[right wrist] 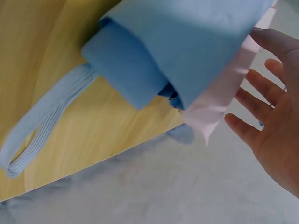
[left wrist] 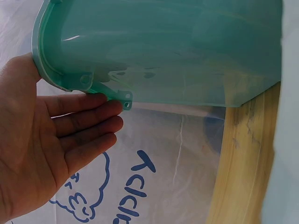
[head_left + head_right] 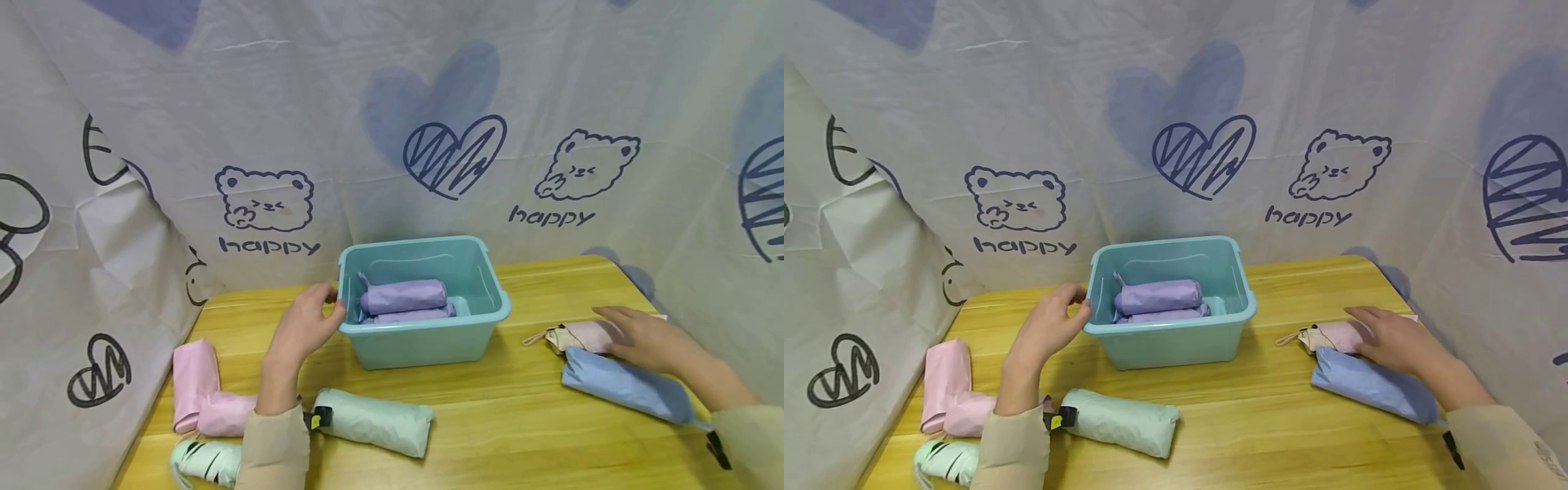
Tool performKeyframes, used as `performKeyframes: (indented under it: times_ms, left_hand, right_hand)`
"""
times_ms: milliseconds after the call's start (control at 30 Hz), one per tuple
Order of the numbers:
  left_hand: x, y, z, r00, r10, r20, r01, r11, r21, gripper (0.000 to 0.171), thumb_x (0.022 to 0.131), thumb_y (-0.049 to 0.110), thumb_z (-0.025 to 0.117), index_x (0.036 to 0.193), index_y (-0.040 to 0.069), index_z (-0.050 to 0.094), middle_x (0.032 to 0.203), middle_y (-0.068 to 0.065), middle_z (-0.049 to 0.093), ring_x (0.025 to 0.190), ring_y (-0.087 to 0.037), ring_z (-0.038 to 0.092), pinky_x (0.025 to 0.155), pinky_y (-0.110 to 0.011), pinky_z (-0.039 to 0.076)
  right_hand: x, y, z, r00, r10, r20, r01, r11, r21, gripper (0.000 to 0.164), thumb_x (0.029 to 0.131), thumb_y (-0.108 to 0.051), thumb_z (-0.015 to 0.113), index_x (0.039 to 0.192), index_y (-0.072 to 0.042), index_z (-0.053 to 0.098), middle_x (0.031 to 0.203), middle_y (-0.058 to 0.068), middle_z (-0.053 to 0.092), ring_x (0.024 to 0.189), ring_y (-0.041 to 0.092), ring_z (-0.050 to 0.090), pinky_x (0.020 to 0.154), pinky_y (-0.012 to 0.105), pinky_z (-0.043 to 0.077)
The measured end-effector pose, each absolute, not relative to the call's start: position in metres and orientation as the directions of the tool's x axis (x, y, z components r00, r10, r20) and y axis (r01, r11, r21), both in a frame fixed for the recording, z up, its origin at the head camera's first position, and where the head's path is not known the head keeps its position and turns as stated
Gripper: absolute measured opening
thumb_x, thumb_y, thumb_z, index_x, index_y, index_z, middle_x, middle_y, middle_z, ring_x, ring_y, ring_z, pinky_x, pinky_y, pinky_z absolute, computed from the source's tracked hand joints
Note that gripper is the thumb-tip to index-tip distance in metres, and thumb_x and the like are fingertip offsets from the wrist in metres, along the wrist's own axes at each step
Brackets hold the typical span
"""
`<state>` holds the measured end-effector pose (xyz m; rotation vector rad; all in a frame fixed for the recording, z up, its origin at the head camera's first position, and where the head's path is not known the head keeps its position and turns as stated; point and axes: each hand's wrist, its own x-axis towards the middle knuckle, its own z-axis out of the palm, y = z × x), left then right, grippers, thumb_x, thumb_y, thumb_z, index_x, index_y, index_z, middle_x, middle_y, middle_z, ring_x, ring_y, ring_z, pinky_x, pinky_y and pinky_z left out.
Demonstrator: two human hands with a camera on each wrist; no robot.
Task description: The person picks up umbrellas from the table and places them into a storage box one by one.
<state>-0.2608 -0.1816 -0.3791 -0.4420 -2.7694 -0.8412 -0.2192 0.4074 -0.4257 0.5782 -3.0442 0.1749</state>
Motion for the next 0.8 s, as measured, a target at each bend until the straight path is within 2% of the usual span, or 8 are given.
performKeyframes:
  times_ms: [333,533,800]
  left_hand:
    - [-0.261,-0.182,-0.379,-0.932,0.221,0.286,0.342,0.794,0.502,0.027,0.098,0.028,0.059,0.112,0.008,0.069,0.115,-0.008,0.07,0.103,-0.028,0.065,0.091,-0.048,0.056]
    - [-0.26,-0.181,-0.378,-0.929,0.227,0.292,0.351,0.79,0.502,0.029,0.097,0.029,0.059,0.112,0.007,0.069,0.114,-0.009,0.07,0.103,-0.028,0.066,0.091,-0.048,0.056]
    - [-0.261,-0.183,-0.379,-0.932,0.222,0.286,0.343,0.792,0.505,0.028,0.098,0.029,0.059,0.113,0.008,0.069,0.116,-0.009,0.069,0.104,-0.029,0.066,0.092,-0.049,0.056]
  right_hand:
    - [-0.231,0.415,-0.439,-0.908,-0.418,0.025,-0.419,0.906,-0.062,0.055,0.084,-0.015,0.081,0.133,0.002,0.064,0.125,0.028,0.066,0.114,0.052,0.062,0.092,0.066,0.05]
    - [-0.239,0.42,-0.444,-0.895,-0.446,0.024,-0.446,0.889,-0.102,0.055,0.08,-0.011,0.083,0.131,0.002,0.065,0.12,0.024,0.067,0.11,0.049,0.064,0.088,0.064,0.052]
    - [-0.244,0.421,-0.442,-0.884,-0.468,0.001,-0.466,0.88,-0.095,0.055,0.081,-0.011,0.084,0.131,0.003,0.065,0.12,0.024,0.067,0.109,0.048,0.064,0.089,0.064,0.052]
